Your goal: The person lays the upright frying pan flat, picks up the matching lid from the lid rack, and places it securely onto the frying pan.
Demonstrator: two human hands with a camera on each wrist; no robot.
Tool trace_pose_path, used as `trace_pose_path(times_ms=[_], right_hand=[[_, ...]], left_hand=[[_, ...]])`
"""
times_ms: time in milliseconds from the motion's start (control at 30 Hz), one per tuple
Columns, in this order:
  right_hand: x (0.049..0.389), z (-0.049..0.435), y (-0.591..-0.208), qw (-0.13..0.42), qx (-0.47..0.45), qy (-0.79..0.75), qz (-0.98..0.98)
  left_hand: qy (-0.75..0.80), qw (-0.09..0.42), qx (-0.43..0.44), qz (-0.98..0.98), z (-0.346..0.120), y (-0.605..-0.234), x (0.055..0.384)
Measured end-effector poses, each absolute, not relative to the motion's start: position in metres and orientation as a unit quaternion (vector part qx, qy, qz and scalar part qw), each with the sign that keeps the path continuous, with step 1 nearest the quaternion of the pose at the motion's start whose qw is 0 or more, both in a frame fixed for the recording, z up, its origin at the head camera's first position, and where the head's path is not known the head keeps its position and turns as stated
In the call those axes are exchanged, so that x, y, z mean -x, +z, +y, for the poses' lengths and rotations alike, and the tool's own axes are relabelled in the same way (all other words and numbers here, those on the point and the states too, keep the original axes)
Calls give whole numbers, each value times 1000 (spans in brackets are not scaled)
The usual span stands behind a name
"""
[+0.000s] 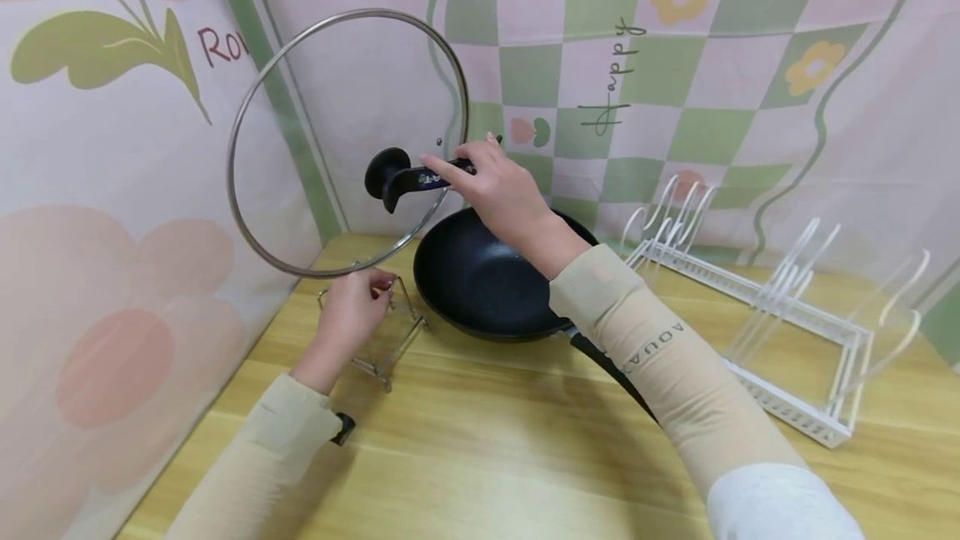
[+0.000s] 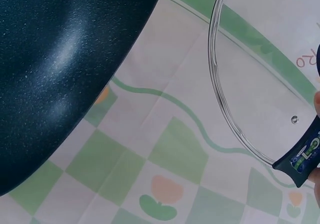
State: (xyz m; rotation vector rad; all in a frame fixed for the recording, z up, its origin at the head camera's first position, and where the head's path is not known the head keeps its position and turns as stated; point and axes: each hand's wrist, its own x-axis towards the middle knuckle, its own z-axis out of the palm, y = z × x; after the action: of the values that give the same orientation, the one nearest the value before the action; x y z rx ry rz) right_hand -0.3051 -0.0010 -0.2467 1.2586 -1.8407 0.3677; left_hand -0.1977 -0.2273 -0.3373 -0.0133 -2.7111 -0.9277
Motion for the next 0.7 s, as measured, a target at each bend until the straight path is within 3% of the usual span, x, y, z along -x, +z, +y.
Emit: trace_pose_path(times_ms=[700], right_hand=[[307,23,-242,429,-477,129,-757]], left_hand=[[-350,129,2,-928,-237,-330,196]])
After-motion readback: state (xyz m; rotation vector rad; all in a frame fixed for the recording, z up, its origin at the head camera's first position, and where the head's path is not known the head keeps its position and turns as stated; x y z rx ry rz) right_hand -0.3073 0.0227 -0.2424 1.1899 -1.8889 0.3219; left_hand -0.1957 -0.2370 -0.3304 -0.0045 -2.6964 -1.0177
